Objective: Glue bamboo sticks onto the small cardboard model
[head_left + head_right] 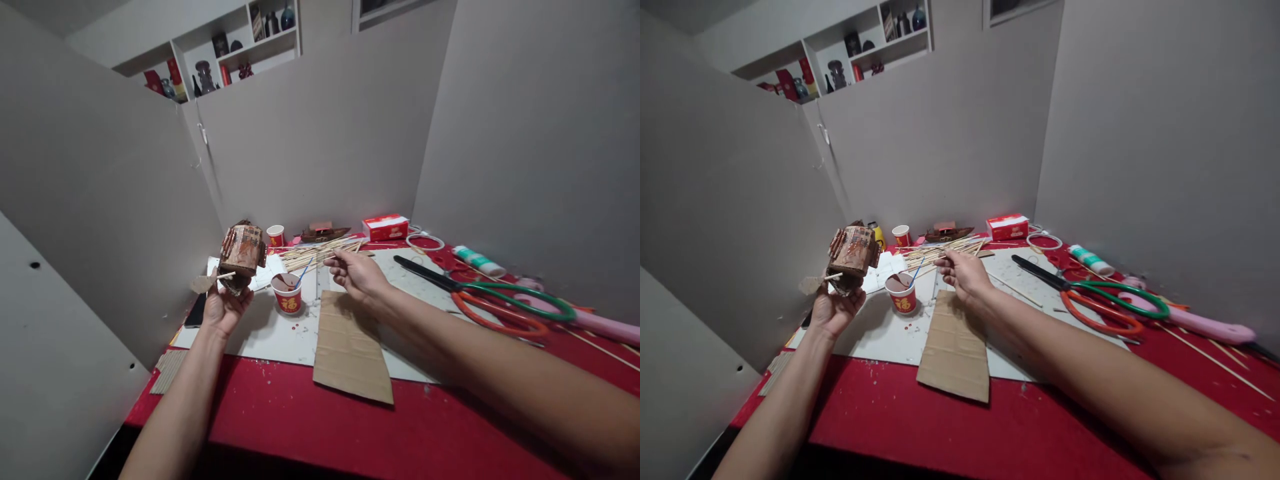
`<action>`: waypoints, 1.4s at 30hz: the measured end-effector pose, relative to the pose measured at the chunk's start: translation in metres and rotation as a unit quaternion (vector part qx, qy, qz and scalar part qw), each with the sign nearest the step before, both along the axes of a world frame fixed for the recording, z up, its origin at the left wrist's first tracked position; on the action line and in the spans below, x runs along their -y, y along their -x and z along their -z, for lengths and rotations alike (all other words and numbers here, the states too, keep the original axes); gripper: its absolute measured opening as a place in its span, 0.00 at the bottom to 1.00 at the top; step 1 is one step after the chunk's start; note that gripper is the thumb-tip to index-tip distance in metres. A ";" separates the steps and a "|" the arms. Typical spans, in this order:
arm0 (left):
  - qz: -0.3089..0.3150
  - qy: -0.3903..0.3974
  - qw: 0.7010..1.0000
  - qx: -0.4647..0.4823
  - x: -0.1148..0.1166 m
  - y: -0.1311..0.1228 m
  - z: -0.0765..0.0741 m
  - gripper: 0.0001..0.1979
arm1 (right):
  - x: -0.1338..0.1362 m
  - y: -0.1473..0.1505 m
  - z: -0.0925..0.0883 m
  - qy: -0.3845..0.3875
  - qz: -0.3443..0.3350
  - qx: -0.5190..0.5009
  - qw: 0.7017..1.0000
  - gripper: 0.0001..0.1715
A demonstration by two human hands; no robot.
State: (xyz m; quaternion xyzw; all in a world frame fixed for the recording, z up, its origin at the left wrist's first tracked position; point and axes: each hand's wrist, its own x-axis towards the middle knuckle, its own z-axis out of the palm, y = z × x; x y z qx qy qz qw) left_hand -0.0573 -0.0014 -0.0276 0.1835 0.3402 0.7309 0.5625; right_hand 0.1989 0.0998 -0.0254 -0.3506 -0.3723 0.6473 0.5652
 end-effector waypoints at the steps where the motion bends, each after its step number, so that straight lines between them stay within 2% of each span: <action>1: -0.002 0.002 1.000 0.000 0.000 -0.001 0.000 0.19 | 0.000 -0.001 -0.003 0.000 -0.007 -0.007 1.000 0.12; 7: 0.015 -0.016 1.000 -0.019 0.002 -0.004 0.001 0.16 | 0.015 -0.003 -0.036 0.007 -0.045 -0.096 0.994 0.16; 12: 0.073 -0.050 0.995 -0.049 0.004 -0.007 0.001 0.18 | 0.038 0.007 -0.059 -0.062 -0.047 -0.106 0.991 0.12; 15: 0.080 -0.072 0.993 -0.056 0.005 -0.008 0.002 0.20 | 0.045 0.014 -0.066 -0.070 -0.047 -0.116 0.990 0.13; 20: 0.057 -0.098 0.992 -0.062 0.006 -0.009 0.003 0.16 | 0.043 0.019 -0.067 -0.079 -0.044 -0.126 0.988 0.14; 29: 0.079 -0.056 0.994 -0.055 0.009 -0.009 0.000 0.16 | 0.029 0.018 -0.054 -0.112 -0.058 -0.114 0.986 0.10; 35: 0.094 -0.075 0.991 -0.056 0.010 -0.009 -0.002 0.15 | 0.032 0.018 -0.055 -0.080 -0.054 -0.118 0.988 0.13; 42: 0.083 -0.062 0.993 -0.056 0.009 -0.008 -0.002 0.14 | 0.036 0.016 -0.059 -0.096 -0.067 -0.129 0.985 0.12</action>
